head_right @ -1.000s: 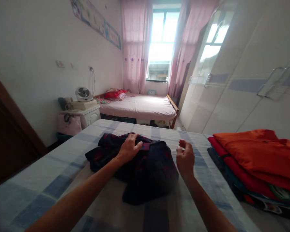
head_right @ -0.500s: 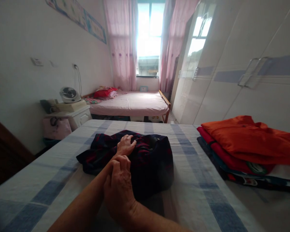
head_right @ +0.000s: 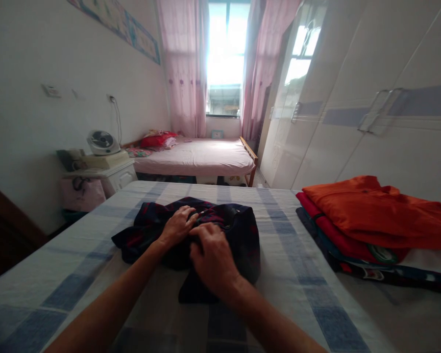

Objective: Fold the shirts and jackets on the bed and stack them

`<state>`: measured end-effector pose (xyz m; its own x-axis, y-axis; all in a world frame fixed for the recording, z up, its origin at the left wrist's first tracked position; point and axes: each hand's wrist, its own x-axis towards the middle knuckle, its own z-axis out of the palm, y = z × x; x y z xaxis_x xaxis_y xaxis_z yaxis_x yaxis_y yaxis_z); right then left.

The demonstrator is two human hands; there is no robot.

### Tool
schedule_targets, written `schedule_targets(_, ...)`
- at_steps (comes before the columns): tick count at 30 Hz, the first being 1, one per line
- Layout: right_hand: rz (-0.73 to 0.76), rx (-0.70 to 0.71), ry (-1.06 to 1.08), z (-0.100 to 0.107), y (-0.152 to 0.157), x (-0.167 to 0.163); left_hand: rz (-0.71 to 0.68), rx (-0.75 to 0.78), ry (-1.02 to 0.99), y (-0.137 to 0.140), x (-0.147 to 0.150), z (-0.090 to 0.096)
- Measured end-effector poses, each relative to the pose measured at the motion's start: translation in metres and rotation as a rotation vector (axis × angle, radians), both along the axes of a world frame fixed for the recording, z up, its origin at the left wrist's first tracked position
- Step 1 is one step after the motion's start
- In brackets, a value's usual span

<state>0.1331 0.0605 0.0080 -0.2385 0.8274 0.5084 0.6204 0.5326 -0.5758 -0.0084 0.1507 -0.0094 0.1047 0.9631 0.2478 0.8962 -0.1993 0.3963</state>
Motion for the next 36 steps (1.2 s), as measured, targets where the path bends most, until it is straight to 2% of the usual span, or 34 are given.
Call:
schedule_targets(2,-0.224,0.093,-0.128,0.002,0.025,0.037,-0.052,0.037,0.020,-0.017,-0.017,0.002)
schedule_targets(4,-0.315,0.081,-0.243,-0.004,0.048,0.068,-0.092,0.048,0.048,-0.034,-0.034,-0.001)
schedule_targets(8,-0.202,-0.110,-0.345,-0.029,0.065,0.098,-0.087,0.015,0.079,-0.054,-0.062,-0.017)
schedule_targets(11,-0.174,-0.209,-0.112,-0.029,0.061,0.110,-0.096,-0.005,0.038,-0.060,-0.077,-0.022)
schedule_targets(14,-0.282,-0.152,0.277,-0.009,0.052,0.138,-0.076,0.034,-0.056,-0.069,-0.097,-0.011)
schedule_targets(16,-0.364,-0.098,0.518,0.005,0.045,0.165,0.014,0.121,-0.202,-0.080,-0.115,0.002)
schedule_targets(18,-0.414,-0.109,0.711,0.008,0.037,0.194,0.139,0.209,-0.338,-0.091,-0.137,0.014)
schedule_targets(21,-0.460,-0.288,0.798,-0.010,0.024,0.229,0.305,0.237,-0.359,-0.105,-0.167,0.019)
schedule_targets(23,-0.512,-0.416,0.759,-0.027,0.014,0.241,0.373,0.174,-0.322,-0.113,-0.180,0.013)
schedule_targets(24,-0.558,-0.435,0.733,-0.034,0.008,0.243,0.386,0.132,-0.300,-0.116,-0.184,0.009)
schedule_targets(26,-0.647,-0.392,0.645,-0.041,-0.007,0.239,0.372,0.079,-0.232,-0.124,-0.187,-0.002)
schedule_targets(28,-0.663,-0.327,0.491,-0.038,-0.028,0.226,0.325,0.073,-0.139,-0.132,-0.184,-0.012)
schedule_targets(30,-0.563,-0.295,0.299,-0.030,-0.054,0.209,0.241,0.103,-0.042,-0.140,-0.179,-0.019)
schedule_targets(32,-0.395,-0.254,0.091,-0.024,-0.078,0.190,0.123,0.180,0.066,-0.145,-0.172,-0.025)
schedule_targets(34,-0.229,-0.210,-0.133,-0.025,-0.096,0.173,0.027,0.262,0.200,-0.146,-0.164,-0.030)
schedule_targets(36,-0.155,-0.164,-0.327,-0.033,-0.104,0.161,0.006,0.279,0.319,-0.144,-0.156,-0.035)
